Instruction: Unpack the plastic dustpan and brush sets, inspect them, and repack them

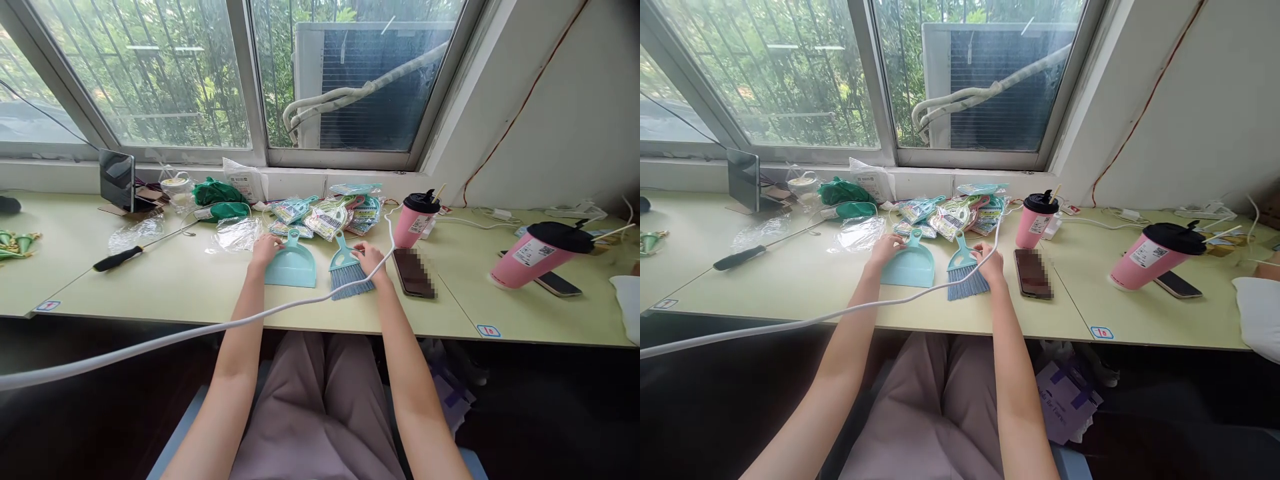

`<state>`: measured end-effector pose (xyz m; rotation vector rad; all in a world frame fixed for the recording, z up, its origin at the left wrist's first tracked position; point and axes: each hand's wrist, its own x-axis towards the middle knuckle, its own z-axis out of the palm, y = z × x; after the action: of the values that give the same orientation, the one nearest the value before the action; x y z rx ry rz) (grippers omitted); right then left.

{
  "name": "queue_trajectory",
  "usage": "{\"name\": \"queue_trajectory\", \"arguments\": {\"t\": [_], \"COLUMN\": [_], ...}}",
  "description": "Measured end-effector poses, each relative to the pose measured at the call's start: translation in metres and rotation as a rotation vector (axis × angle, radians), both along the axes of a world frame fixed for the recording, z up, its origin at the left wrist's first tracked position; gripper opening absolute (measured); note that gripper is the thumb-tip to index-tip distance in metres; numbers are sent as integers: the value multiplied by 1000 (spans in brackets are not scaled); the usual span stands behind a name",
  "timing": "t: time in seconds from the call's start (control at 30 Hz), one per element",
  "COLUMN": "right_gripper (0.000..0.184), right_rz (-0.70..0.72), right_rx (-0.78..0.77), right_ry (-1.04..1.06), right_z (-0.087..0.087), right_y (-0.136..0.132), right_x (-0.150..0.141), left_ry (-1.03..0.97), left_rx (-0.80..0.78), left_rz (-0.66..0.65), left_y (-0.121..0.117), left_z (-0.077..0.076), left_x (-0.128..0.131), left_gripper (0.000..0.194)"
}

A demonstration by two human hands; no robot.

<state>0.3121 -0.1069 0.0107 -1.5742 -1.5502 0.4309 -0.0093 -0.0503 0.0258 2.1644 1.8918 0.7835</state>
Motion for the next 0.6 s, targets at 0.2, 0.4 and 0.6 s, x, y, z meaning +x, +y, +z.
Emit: {"name": "queue_trajectory", "arguments": {"t": [0.2,0.4,0.6], "right_gripper": [39,45,44], "right_rz": [293,268,279], "right_rx": [179,171,153], "right_ry": [678,840,741], "right_z": [12,6,5], "right_y": [0,3,1], "right_x": [-5,-17,-33], "left_ry": [-122,-272,-464], "left_rx": [319,299,70], "left_rz": [204,87,-295], "left_y": [-15,-23,-18], "left_z": [19,25,13], "left_x": [13,32,60], "left_gripper": [32,27,27]}}
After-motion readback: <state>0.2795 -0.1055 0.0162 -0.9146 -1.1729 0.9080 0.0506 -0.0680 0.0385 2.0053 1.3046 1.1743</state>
